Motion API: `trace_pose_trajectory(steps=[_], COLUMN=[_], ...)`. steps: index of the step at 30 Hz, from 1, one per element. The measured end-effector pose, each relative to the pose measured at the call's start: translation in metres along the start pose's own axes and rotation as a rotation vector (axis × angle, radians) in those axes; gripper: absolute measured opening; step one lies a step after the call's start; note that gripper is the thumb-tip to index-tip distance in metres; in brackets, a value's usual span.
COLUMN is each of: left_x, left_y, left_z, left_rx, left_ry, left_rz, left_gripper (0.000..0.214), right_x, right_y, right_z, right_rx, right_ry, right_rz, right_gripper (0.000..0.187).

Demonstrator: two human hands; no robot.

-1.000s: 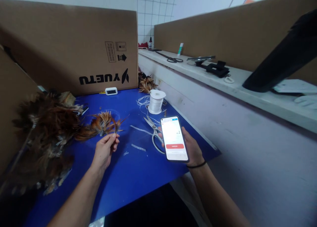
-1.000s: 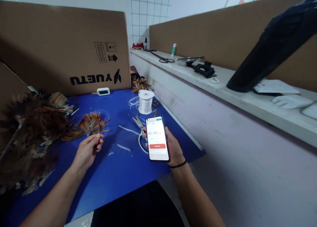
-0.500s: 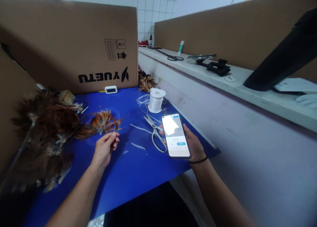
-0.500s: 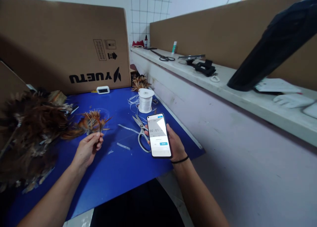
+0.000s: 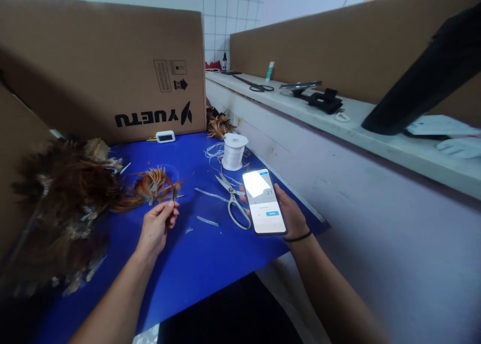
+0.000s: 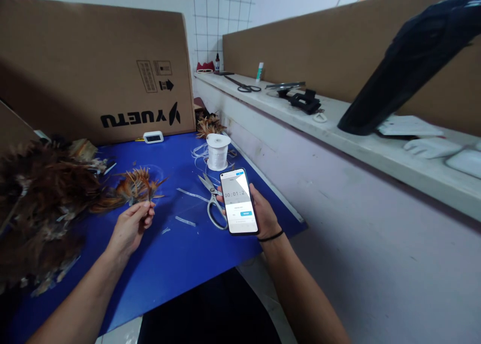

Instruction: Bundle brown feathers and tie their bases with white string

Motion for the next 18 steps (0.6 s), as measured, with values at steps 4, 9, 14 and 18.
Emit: trace_pose_trajectory(steps=[4,9,14,18], left_x=[-0.001,0.001,0.001,0.001], left_y=[0.000,-0.001,0.000,0.001], left_z=[0.001,0.000,0.000,-0.001], left_rx=[0.001,0.001,-0.002,-0.009], left_ry=[0.000,-0.005,-0.005,-0.013], left_rz=[-0.005,-0.001,-0.008,-0.012], left_gripper=[0.028,0.029,0.029,0.028], right_x=[-0.003,-0.011,-0.023,-0.035], right_y=[-0.002,-0.004,-0.004,-0.005], right_z=[0.005,0.013,0.020,0.025], right_rx=[-0.021,-0.041,-0.043,-0.030], right_ry=[0.043,0.063,0.059,0.043], right_rz=[-0.007,-0.039,-0.091,-0.135], right_gripper=[0.054,0.054,0.059,0.058])
Point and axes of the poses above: each hand's wrist, its own y-axis away from the middle knuckle, its own x-axis out of the palm, z = x × y, the point moved 7 cm from there along -y, towards the middle knuckle, and after that the axes turned 11 degrees about -x, right-handed, at the moved point
